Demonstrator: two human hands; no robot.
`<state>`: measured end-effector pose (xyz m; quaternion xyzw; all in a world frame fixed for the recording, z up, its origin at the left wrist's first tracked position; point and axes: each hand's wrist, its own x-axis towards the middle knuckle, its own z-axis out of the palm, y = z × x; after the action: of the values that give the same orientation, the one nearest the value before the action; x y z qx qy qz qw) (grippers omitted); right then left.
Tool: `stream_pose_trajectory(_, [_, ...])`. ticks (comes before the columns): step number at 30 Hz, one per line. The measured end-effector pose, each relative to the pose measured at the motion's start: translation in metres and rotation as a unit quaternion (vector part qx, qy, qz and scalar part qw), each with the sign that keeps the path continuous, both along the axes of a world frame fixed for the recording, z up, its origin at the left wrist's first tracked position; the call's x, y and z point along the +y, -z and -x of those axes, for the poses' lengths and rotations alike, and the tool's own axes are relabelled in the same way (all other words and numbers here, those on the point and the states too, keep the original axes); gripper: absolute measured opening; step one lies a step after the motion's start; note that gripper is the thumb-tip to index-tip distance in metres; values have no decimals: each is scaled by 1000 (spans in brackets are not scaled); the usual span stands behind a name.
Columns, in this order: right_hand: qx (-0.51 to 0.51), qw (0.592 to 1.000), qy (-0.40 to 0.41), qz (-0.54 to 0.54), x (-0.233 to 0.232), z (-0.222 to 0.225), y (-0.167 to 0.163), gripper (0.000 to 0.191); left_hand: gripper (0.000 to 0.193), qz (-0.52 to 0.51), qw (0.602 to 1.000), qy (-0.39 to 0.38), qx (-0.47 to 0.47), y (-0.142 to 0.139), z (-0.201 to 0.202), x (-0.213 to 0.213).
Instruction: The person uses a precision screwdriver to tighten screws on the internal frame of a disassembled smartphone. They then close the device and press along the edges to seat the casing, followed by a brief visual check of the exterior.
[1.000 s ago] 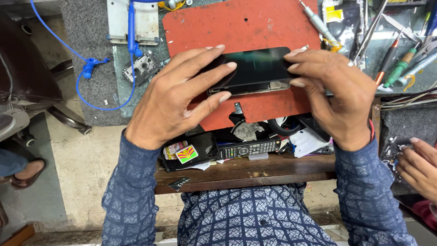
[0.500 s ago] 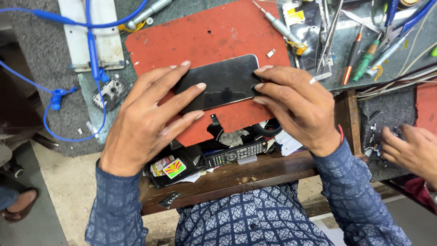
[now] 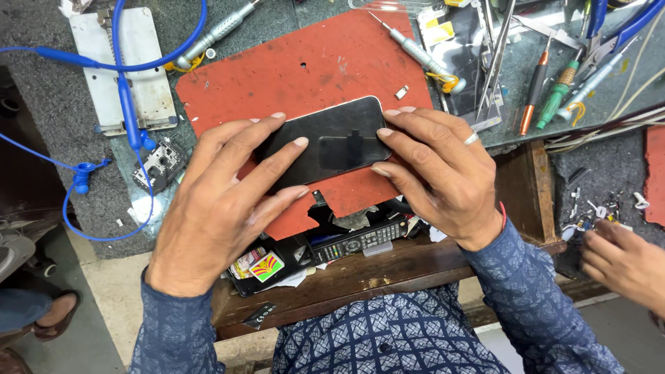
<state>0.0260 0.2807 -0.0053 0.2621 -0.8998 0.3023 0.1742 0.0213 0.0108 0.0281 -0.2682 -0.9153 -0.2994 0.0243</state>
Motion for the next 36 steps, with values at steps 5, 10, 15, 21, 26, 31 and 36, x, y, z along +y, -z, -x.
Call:
stream_pose_trajectory(5, [-33,998,46,17,-6,1,-14,49,64,-18,1000,13,-11,-3,6,0])
stream_pose_trajectory(10, [-140,988,24,51,-12,13,-23,61,77,-34,998,34,-42,-1,9,-2])
stream_pose_trajectory(15, [-239,965,10,107,-7,23,-23,51,81,-75,996,33,-35,6,5,-1])
stream_pose_trajectory(21, [-257,935,-23,244,-4,12,-11,35,70,-192,977,-91,-35,16,-16,8])
stream_pose_trajectory(26, [-230,930,-36,284,4,-1,1,22,36,-270,947,-139,-100,22,-35,18])
stream_pose_trajectory(31, [-180,942,-35,282,8,-7,9,16,23,-286,942,-131,-120,21,-37,19])
stream_pose_trajectory(36, [-173,939,-39,296,8,-7,12,15,22,-281,942,-136,-125,20,-39,18])
